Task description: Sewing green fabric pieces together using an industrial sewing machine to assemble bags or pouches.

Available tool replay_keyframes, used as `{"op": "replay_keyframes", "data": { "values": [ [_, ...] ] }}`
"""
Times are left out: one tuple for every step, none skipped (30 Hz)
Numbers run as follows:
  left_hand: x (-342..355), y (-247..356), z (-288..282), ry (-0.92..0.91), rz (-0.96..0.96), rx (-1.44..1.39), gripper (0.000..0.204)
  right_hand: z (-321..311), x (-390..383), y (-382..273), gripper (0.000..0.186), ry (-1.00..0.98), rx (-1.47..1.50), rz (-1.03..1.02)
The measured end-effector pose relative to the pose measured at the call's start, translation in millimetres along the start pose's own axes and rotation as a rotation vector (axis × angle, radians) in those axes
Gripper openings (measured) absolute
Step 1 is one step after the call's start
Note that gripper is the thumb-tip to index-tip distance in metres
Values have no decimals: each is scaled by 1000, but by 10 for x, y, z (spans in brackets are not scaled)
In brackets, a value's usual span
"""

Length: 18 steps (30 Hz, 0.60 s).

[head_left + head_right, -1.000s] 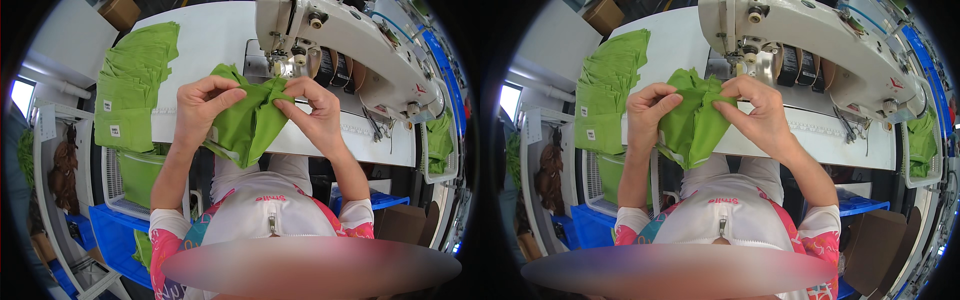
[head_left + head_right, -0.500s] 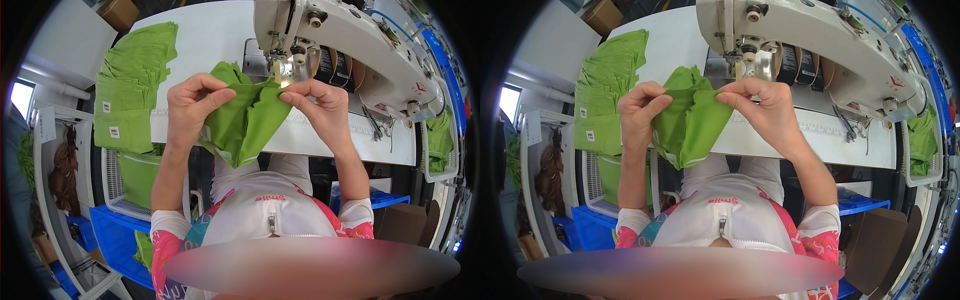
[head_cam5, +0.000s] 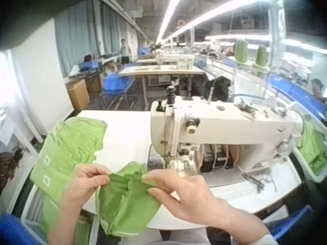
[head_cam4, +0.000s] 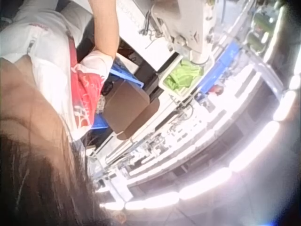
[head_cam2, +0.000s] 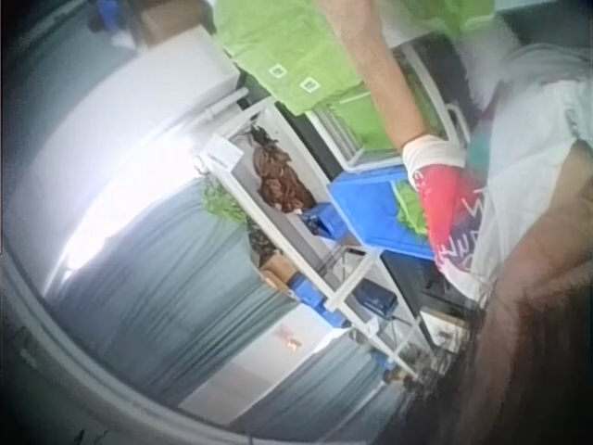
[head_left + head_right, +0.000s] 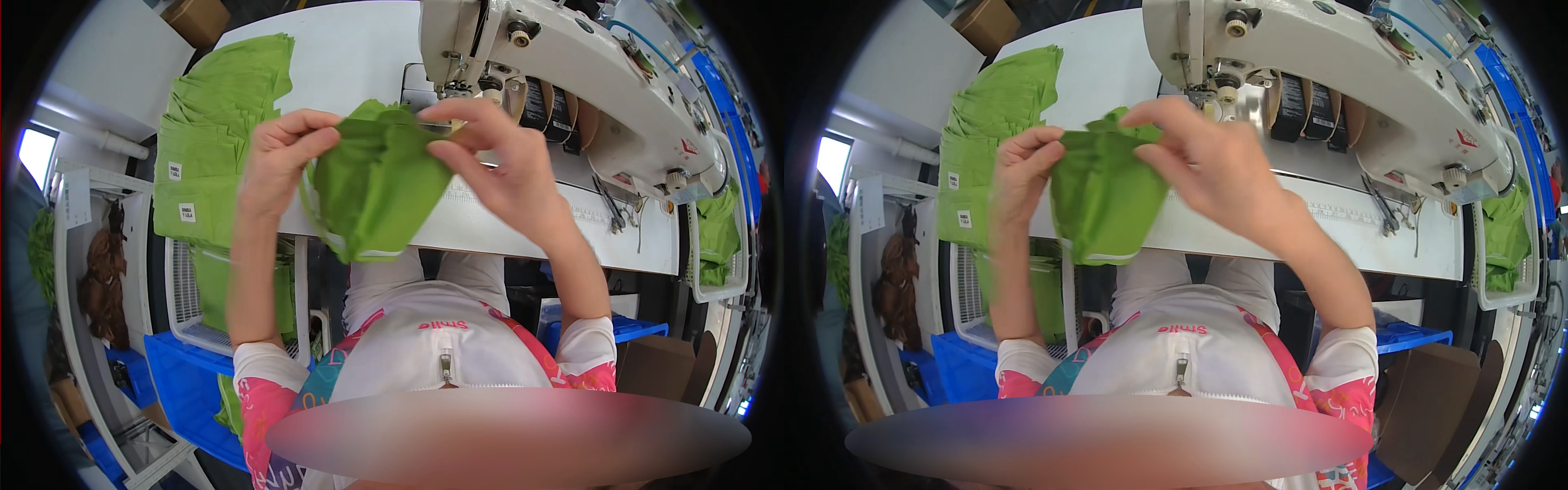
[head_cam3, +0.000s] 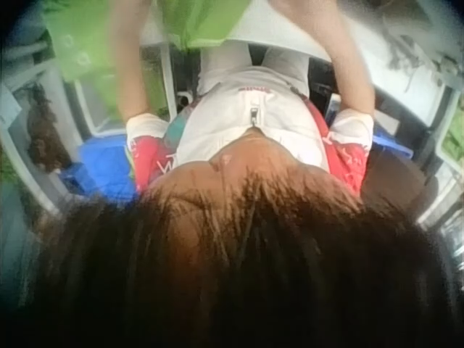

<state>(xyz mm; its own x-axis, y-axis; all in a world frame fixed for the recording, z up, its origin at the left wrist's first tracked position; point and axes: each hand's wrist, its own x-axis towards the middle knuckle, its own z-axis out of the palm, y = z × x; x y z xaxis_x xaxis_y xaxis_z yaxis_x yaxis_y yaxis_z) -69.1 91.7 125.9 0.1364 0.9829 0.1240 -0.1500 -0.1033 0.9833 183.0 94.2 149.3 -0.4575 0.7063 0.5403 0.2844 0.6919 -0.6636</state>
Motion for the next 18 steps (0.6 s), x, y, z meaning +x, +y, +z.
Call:
{"op": "replay_keyframes", "data": {
  "values": [
    [-8, 132, -154, -14, -4, 112, 13, 132, 41, 16, 23, 22, -175, -239],
    [4, 257, -282, -30, -10, 220, 15, 253, 48, 3, 23, -2, -192, -346],
    [13, 466, -270, -38, 7, 469, 14, 374, 49, 2, 23, -24, -214, -446],
    [29, 640, -229, -51, 26, 717, 12, 546, 56, 54, 23, -19, -222, -434],
    [69, 690, -137, -68, 26, 714, 12, 730, 44, 112, 23, 78, -161, -427],
    [134, 669, -13, -53, 203, 1220, 13, 871, 2, 216, 23, 172, -102, -416],
    [125, 670, 98, -13, 386, 1735, 13, 967, -54, 272, 23, 171, -91, -413],
    [257, 487, 142, -24, 400, 1863, 11, 1045, -115, 333, 24, 201, -99, -343],
    [380, 291, 137, -121, 402, 1847, 11, 1122, -164, 359, 25, 225, -100, -280],
    [548, 29, 126, -228, 414, 1816, 11, 1129, -246, 448, 25, 223, -101, -271],
    [686, -236, 146, -307, 435, 1671, 10, 1051, -359, 560, 28, 120, -234, -195],
    [814, -496, 152, -381, 453, 1524, 10, 965, -466, 657, 31, 17, -365, -116],
    [958, -751, 100, -419, 435, 1314, 9, 893, -530, 736, 31, 12, -362, -114],
    [1105, -952, 85, -460, 416, 1096, 10, 819, -593, 839, 31, -33, -454, -114],
    [1204, -1018, 151, -470, 415, 1083, 10, 740, -641, 928, 31, -79, -548, -113],
    [1283, -1087, 220, -489, 210, 932, 11, 669, -659, 1006, 31, -85, -552, -101],
    [1353, -1142, 266, -502, 7, 778, 13, 601, -656, 1076, 30, -68, -587, -178],
    [1420, -1169, 292, -522, 3, 743, 14, 537, -640, 1102, 29, -53, -621, -256]
  ]
}}
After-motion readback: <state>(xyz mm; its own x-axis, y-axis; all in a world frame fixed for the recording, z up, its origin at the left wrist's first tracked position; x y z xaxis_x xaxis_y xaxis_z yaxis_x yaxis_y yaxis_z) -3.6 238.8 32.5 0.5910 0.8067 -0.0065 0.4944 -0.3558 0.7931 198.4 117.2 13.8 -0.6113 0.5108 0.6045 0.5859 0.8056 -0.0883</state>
